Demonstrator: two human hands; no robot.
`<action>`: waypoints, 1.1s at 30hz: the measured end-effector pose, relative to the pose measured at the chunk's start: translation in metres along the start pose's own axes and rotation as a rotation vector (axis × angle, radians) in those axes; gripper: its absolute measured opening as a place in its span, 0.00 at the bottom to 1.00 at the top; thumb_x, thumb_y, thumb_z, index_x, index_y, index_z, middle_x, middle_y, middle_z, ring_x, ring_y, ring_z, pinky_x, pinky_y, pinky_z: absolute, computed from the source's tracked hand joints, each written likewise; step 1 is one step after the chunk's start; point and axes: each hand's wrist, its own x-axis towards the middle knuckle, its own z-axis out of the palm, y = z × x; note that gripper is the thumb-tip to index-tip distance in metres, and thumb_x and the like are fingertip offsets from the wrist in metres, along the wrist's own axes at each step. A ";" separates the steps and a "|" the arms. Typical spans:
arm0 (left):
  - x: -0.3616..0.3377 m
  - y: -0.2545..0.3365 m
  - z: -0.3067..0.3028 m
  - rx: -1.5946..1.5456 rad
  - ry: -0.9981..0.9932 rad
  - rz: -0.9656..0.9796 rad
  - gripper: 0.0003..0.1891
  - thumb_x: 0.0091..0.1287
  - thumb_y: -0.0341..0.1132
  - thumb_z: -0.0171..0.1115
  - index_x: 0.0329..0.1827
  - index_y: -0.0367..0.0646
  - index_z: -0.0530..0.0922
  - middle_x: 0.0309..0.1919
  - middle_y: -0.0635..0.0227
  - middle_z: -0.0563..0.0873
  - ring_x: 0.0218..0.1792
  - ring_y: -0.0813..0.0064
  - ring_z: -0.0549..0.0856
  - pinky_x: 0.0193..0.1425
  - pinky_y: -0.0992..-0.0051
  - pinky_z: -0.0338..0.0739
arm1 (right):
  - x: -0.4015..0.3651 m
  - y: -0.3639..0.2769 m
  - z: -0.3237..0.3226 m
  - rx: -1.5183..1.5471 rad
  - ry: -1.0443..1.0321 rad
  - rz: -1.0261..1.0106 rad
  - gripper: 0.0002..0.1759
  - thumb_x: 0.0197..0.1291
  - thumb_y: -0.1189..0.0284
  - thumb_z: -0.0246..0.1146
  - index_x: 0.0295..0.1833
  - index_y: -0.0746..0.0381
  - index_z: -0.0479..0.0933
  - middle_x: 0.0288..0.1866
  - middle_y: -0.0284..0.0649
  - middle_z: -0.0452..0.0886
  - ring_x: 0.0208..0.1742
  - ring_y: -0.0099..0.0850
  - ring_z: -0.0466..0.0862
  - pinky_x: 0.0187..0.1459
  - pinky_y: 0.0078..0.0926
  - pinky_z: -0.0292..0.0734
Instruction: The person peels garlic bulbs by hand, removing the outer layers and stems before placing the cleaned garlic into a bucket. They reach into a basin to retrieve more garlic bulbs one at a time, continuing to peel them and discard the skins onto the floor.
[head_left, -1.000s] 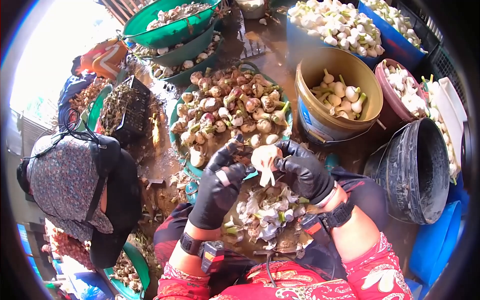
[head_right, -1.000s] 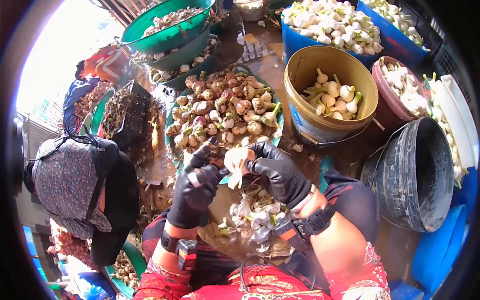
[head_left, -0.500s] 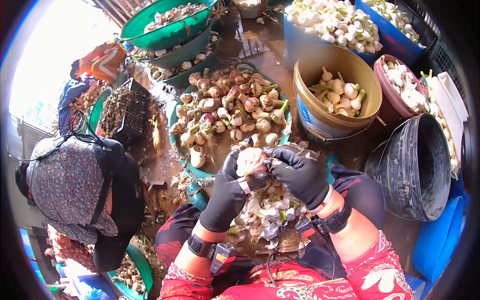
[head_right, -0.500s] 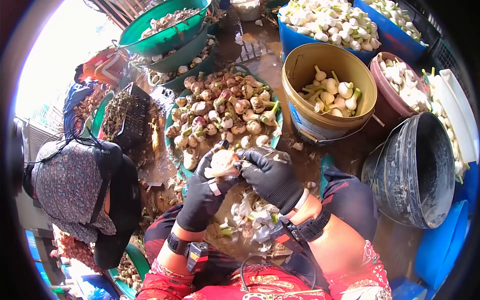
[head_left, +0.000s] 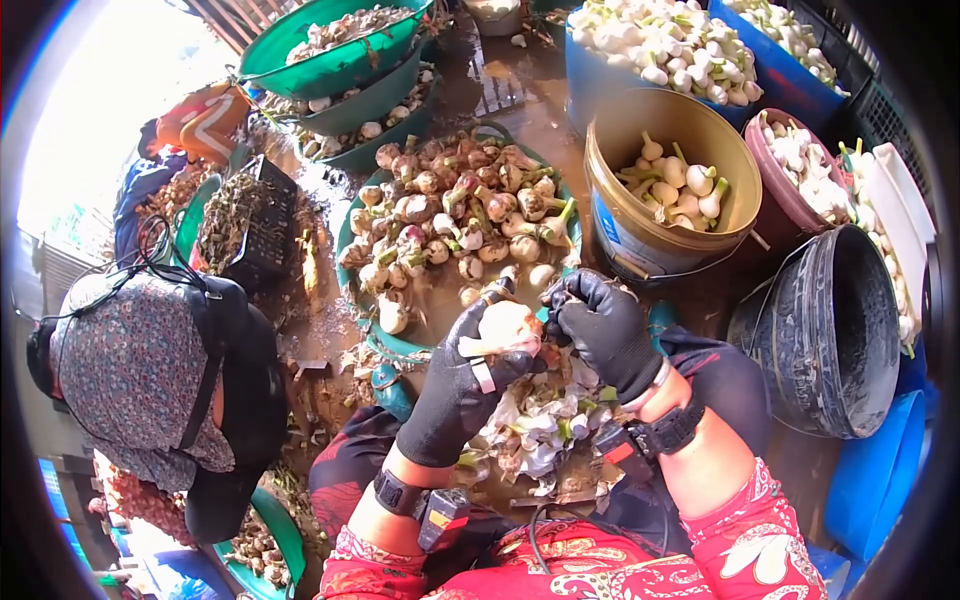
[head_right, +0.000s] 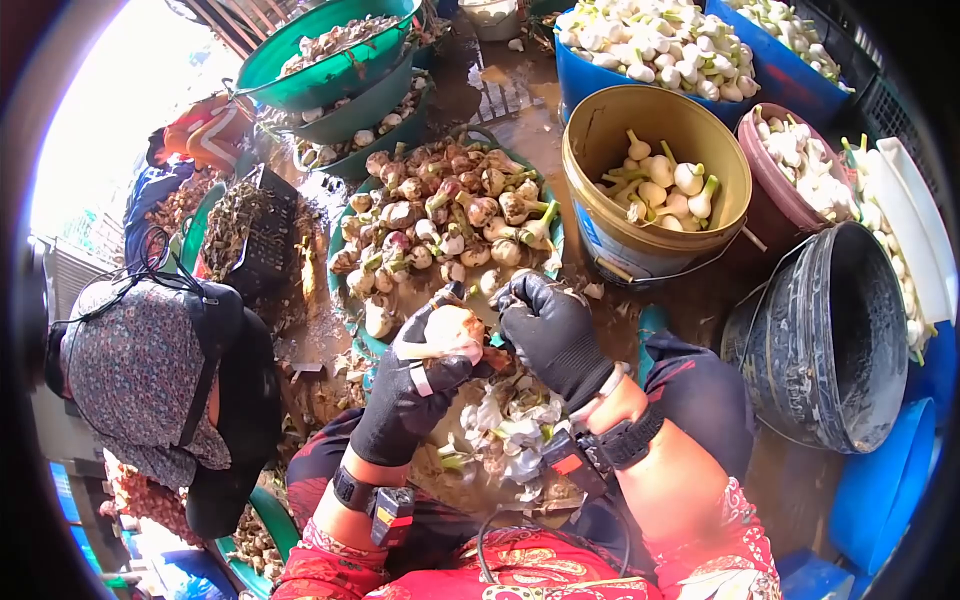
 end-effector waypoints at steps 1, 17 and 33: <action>0.003 -0.001 -0.002 0.001 0.000 0.000 0.11 0.63 0.33 0.64 0.45 0.38 0.79 0.46 0.58 0.82 0.49 0.58 0.81 0.57 0.65 0.74 | -0.005 -0.009 0.002 0.215 -0.070 0.105 0.05 0.56 0.73 0.60 0.35 0.64 0.78 0.26 0.40 0.79 0.28 0.27 0.80 0.33 0.28 0.75; 0.002 0.003 0.015 -0.526 0.168 -0.451 0.25 0.61 0.27 0.66 0.61 0.33 0.69 0.49 0.64 0.82 0.51 0.74 0.80 0.57 0.76 0.73 | -0.025 -0.007 0.015 -0.843 0.164 -0.532 0.06 0.52 0.70 0.58 0.31 0.61 0.75 0.28 0.48 0.76 0.31 0.47 0.79 0.32 0.43 0.73; -0.002 -0.001 -0.006 0.030 -0.022 0.187 0.19 0.60 0.23 0.64 0.55 0.41 0.78 0.42 0.59 0.82 0.45 0.67 0.83 0.54 0.70 0.76 | -0.001 -0.012 -0.016 -0.497 -0.261 0.165 0.13 0.61 0.74 0.57 0.51 0.62 0.78 0.34 0.32 0.80 0.35 0.16 0.76 0.38 0.16 0.73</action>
